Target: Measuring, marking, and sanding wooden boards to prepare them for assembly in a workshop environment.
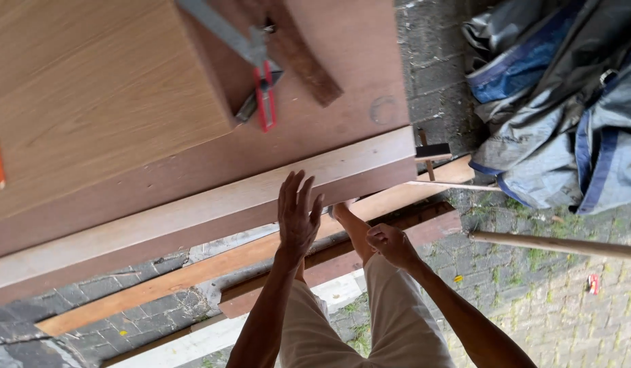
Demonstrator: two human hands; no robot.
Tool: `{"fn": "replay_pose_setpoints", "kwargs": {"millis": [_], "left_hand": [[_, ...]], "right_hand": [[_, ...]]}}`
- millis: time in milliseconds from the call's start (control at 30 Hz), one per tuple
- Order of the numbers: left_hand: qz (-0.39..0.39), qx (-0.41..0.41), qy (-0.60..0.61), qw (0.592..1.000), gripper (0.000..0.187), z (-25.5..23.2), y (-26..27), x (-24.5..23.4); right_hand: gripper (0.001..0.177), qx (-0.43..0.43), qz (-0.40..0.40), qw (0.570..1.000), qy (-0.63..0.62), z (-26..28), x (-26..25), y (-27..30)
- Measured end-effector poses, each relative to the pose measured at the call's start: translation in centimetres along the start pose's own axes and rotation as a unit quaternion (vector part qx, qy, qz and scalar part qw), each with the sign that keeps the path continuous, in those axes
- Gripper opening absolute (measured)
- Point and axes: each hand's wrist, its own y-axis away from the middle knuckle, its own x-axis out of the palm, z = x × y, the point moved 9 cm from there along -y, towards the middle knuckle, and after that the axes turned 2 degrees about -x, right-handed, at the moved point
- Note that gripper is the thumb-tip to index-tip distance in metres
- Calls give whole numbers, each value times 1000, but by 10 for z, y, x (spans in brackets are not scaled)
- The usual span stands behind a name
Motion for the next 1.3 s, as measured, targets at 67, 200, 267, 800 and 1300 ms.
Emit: {"fn": "replay_pose_setpoints", "kwargs": {"millis": [67, 200, 267, 800, 1300], "left_hand": [[-11, 58, -4, 998, 43, -36, -19, 25], [-8, 139, -15, 990, 49, -98, -55, 74], [-41, 155, -65, 985, 69, -117, -65, 93], [-165, 198, -187, 948, 66, -129, -69, 116], [-129, 167, -181, 960, 61, -124, -69, 123]], "right_hand": [[40, 3, -47, 998, -30, -7, -25, 14], [43, 47, -141, 984, -103, -52, -79, 46], [46, 76, -188, 970, -134, -87, -101, 61], [43, 6, -253, 960, -124, -167, -263, -65], [117, 89, -178, 973, 120, -294, -258, -337]]}}
